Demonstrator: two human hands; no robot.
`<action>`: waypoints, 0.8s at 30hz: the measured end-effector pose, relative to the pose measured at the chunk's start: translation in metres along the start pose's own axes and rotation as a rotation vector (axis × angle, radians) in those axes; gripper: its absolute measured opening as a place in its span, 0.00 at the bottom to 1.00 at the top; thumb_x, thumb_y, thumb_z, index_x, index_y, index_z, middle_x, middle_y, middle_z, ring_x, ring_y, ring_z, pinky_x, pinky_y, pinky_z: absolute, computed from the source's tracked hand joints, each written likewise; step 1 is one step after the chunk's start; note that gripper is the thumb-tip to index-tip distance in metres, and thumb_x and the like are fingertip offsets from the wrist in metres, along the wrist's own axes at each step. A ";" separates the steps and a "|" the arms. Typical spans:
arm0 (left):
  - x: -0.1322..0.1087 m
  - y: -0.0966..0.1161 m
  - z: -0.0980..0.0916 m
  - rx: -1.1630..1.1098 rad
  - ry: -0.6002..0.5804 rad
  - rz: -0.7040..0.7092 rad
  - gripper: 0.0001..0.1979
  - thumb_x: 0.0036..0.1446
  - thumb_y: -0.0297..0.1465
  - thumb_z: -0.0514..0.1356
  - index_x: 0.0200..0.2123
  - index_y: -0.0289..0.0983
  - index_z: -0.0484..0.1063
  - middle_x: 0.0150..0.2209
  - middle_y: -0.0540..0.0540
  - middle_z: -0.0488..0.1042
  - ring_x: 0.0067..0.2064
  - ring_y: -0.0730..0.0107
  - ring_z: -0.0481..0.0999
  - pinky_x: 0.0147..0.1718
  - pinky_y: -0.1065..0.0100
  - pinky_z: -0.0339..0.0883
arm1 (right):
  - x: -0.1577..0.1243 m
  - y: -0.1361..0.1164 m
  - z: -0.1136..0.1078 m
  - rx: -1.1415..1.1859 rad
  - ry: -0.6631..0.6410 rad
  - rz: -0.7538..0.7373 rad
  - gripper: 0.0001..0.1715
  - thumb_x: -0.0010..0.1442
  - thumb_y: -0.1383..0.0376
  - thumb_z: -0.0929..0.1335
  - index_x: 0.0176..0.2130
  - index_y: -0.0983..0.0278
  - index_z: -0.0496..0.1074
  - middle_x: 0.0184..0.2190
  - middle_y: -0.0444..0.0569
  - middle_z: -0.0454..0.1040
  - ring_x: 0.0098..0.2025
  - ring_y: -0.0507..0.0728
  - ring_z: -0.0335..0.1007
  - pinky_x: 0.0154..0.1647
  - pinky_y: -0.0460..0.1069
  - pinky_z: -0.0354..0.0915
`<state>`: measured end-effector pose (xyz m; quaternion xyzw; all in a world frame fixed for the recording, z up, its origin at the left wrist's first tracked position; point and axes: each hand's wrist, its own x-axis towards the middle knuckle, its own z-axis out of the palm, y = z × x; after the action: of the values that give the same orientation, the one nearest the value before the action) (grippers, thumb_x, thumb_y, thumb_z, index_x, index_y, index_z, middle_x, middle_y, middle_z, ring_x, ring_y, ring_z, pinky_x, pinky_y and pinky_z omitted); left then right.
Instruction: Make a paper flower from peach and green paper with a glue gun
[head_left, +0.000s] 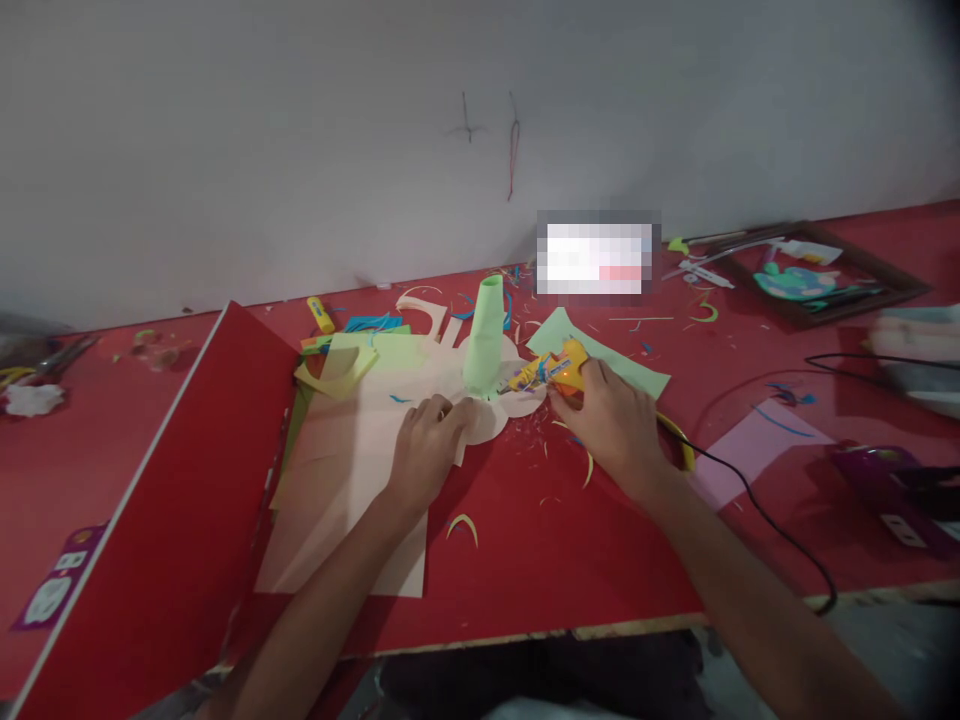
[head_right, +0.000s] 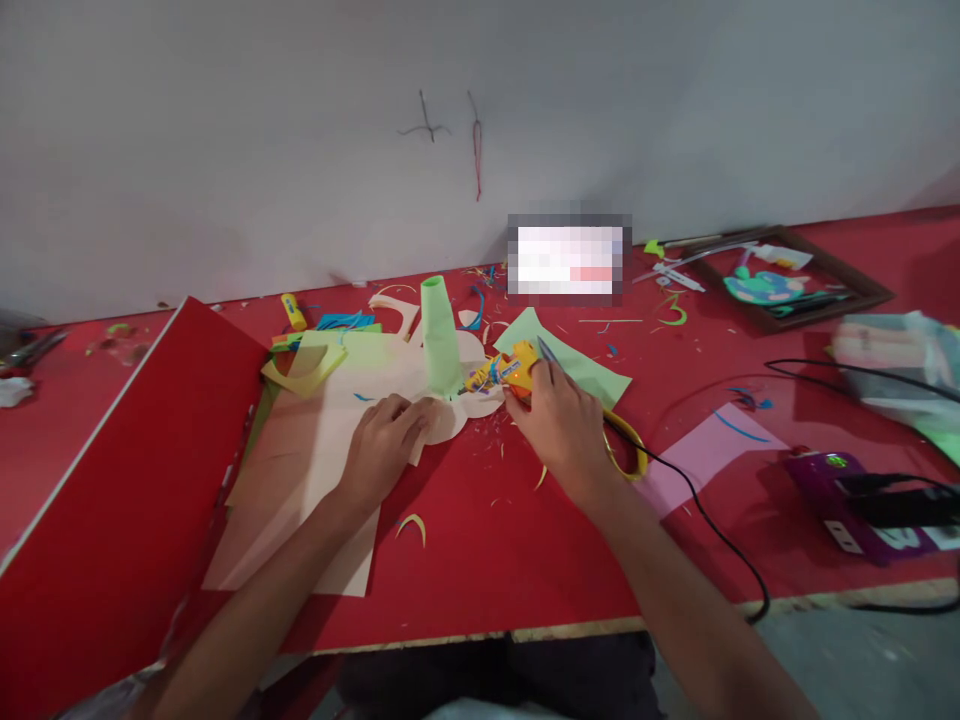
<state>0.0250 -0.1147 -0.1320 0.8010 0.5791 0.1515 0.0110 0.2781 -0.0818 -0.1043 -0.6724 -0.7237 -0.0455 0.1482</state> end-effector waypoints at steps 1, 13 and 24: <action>0.000 0.000 0.000 0.026 -0.004 0.013 0.16 0.70 0.29 0.55 0.57 0.44 0.74 0.40 0.42 0.73 0.42 0.58 0.74 0.43 0.60 0.64 | 0.000 0.000 0.000 0.001 -0.006 0.000 0.16 0.68 0.53 0.66 0.42 0.63 0.68 0.38 0.56 0.79 0.36 0.63 0.76 0.29 0.51 0.51; 0.000 0.005 -0.002 0.157 -0.026 0.027 0.15 0.73 0.34 0.53 0.56 0.46 0.75 0.41 0.42 0.74 0.43 0.59 0.74 0.42 0.60 0.61 | 0.002 0.000 -0.001 0.014 -0.024 0.012 0.15 0.68 0.54 0.66 0.41 0.64 0.67 0.38 0.56 0.79 0.37 0.63 0.76 0.30 0.51 0.49; 0.001 0.005 -0.003 0.176 -0.049 0.037 0.15 0.71 0.30 0.54 0.56 0.46 0.74 0.42 0.41 0.72 0.42 0.58 0.74 0.42 0.59 0.65 | 0.004 0.011 0.005 0.030 -0.019 0.040 0.18 0.67 0.51 0.67 0.43 0.64 0.67 0.39 0.56 0.78 0.37 0.63 0.75 0.30 0.51 0.46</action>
<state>0.0294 -0.1161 -0.1279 0.8130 0.5747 0.0803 -0.0480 0.2877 -0.0752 -0.1091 -0.6848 -0.7123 -0.0251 0.1521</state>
